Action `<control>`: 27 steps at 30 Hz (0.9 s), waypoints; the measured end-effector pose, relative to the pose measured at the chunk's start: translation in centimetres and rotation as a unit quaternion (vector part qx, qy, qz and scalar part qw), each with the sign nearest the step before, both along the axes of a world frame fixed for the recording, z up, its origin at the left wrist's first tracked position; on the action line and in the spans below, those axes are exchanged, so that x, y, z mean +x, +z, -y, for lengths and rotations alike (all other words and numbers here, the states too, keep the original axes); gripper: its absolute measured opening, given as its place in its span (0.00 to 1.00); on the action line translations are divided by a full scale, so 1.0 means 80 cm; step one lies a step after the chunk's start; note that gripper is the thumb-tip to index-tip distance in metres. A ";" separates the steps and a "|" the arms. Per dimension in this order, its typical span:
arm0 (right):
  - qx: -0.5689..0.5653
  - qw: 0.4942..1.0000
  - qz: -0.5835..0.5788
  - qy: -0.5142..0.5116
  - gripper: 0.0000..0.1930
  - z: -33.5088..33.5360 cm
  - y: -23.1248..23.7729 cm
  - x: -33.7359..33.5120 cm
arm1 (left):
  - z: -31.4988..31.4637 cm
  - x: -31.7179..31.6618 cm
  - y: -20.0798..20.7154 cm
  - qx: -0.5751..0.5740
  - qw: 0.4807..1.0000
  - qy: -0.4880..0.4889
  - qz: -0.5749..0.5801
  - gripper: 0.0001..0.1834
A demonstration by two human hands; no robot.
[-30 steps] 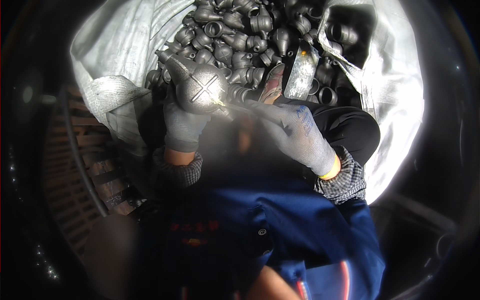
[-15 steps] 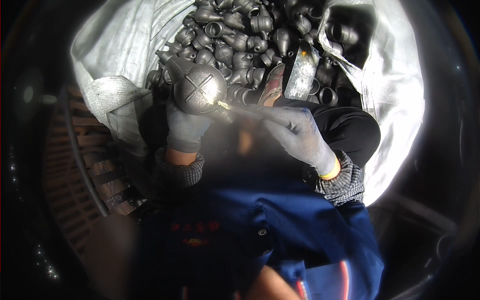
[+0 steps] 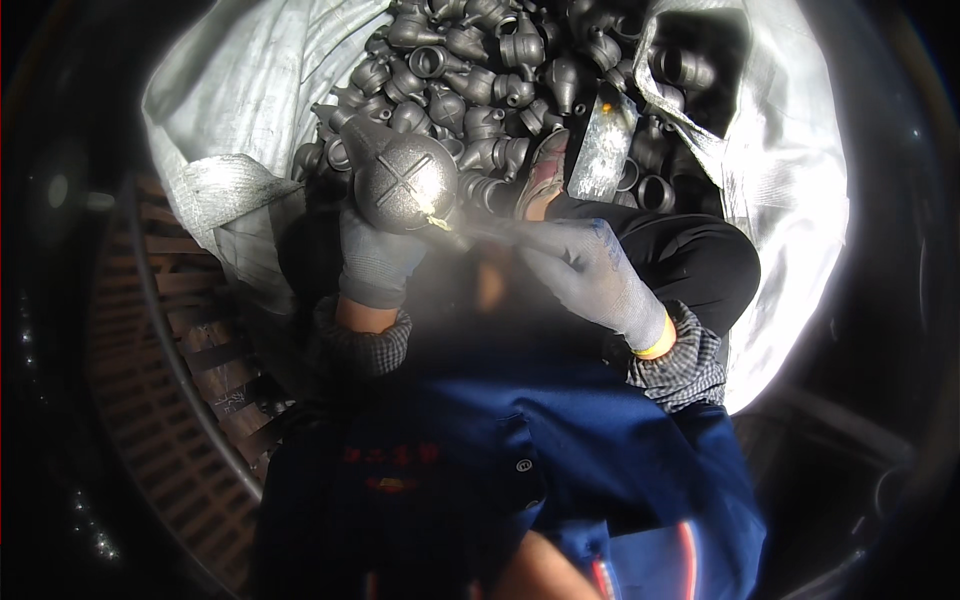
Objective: Inspecting and cleaning small metal castings from a bulk bag using a hand tool.
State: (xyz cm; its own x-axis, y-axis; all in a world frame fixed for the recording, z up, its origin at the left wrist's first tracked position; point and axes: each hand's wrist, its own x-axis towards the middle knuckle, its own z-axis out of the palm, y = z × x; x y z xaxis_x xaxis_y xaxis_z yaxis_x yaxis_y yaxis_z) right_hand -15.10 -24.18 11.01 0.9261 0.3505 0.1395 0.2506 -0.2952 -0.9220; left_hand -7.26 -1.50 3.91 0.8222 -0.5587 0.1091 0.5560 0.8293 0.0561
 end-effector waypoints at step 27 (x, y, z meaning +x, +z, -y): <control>0.213 0.954 -0.180 -0.105 0.18 -0.010 0.010 -0.003 | 0.001 -0.008 0.005 -0.146 0.979 -0.037 -0.134 0.29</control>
